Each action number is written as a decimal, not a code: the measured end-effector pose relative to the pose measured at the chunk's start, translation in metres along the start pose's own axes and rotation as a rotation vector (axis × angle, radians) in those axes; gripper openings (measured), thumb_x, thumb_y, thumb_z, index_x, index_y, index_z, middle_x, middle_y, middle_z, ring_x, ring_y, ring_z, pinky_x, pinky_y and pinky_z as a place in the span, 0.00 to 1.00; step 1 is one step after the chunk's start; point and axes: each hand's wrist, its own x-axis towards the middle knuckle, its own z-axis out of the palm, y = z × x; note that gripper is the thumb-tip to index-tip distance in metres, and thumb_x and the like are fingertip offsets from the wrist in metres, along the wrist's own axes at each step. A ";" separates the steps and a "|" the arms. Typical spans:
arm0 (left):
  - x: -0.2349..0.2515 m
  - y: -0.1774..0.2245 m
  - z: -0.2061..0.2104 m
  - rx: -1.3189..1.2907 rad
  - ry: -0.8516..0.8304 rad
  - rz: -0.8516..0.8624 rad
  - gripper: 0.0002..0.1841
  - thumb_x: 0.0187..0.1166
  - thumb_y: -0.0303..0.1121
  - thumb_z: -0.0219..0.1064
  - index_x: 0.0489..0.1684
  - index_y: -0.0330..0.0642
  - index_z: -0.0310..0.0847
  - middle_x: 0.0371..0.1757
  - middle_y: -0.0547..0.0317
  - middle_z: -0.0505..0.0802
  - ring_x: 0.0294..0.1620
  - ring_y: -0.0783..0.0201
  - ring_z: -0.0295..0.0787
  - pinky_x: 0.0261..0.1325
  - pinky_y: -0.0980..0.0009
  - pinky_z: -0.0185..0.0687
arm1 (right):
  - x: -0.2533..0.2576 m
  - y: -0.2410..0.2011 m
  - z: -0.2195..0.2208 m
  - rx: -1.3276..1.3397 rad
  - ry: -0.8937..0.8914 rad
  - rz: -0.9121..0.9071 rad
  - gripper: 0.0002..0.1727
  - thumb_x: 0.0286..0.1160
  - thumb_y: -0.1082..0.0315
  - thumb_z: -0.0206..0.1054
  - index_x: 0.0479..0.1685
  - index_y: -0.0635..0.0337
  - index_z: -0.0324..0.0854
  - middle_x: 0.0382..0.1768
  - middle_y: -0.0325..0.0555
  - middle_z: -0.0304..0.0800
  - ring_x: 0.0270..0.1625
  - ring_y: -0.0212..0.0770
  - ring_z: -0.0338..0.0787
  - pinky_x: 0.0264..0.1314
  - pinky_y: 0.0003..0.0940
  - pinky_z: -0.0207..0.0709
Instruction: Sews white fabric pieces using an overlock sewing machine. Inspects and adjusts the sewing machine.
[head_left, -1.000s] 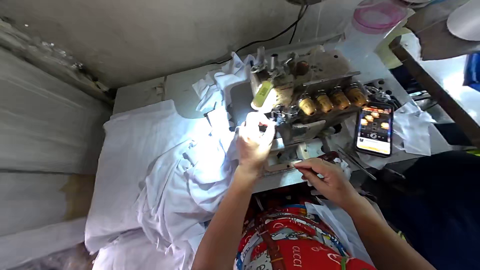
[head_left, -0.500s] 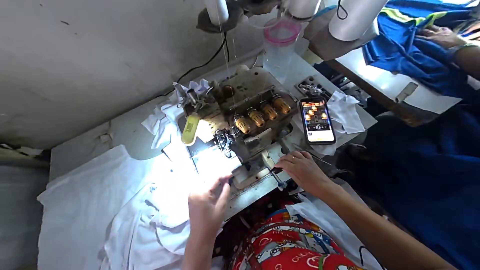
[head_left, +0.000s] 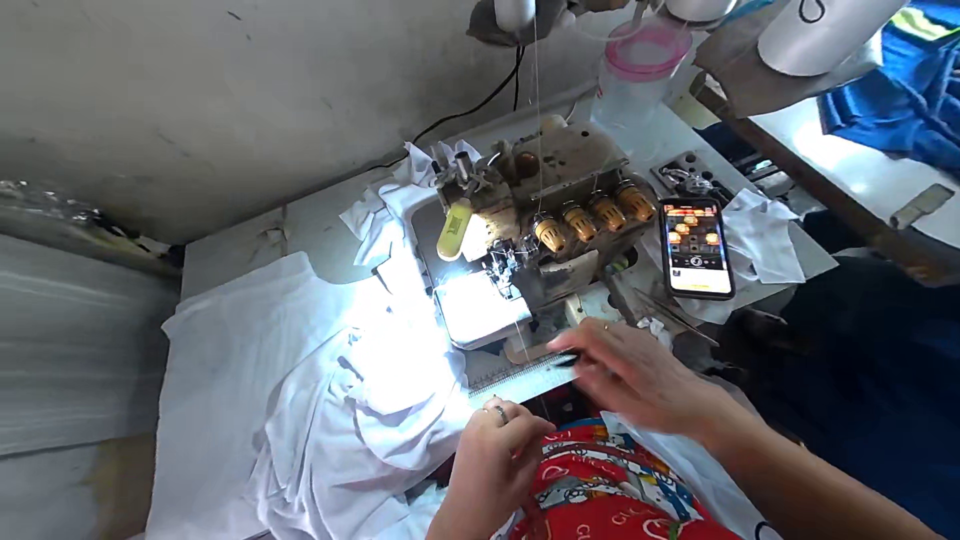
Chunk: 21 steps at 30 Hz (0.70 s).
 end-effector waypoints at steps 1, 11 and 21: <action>-0.001 0.003 -0.003 -0.027 -0.001 0.015 0.07 0.74 0.33 0.67 0.37 0.50 0.94 0.36 0.65 0.94 0.43 0.70 0.88 0.50 0.74 0.81 | 0.006 -0.006 0.007 0.018 -0.037 -0.089 0.24 0.88 0.46 0.52 0.67 0.49 0.84 0.38 0.46 0.86 0.33 0.42 0.86 0.30 0.39 0.80; -0.018 0.013 -0.052 -0.172 0.162 -0.102 0.05 0.83 0.39 0.66 0.43 0.55 0.88 0.41 0.72 0.90 0.47 0.82 0.86 0.52 0.86 0.83 | 0.020 -0.013 0.037 -0.058 -0.229 -0.216 0.16 0.88 0.54 0.57 0.47 0.53 0.86 0.43 0.45 0.88 0.30 0.40 0.87 0.22 0.34 0.77; 0.018 -0.014 -0.060 -0.009 -0.168 -0.034 0.09 0.77 0.39 0.70 0.39 0.48 0.94 0.46 0.64 0.97 0.53 0.67 0.92 0.58 0.64 0.87 | 0.028 -0.009 0.003 -0.168 -0.017 -0.053 0.33 0.70 0.37 0.69 0.59 0.57 0.85 0.39 0.50 0.90 0.27 0.47 0.89 0.21 0.46 0.80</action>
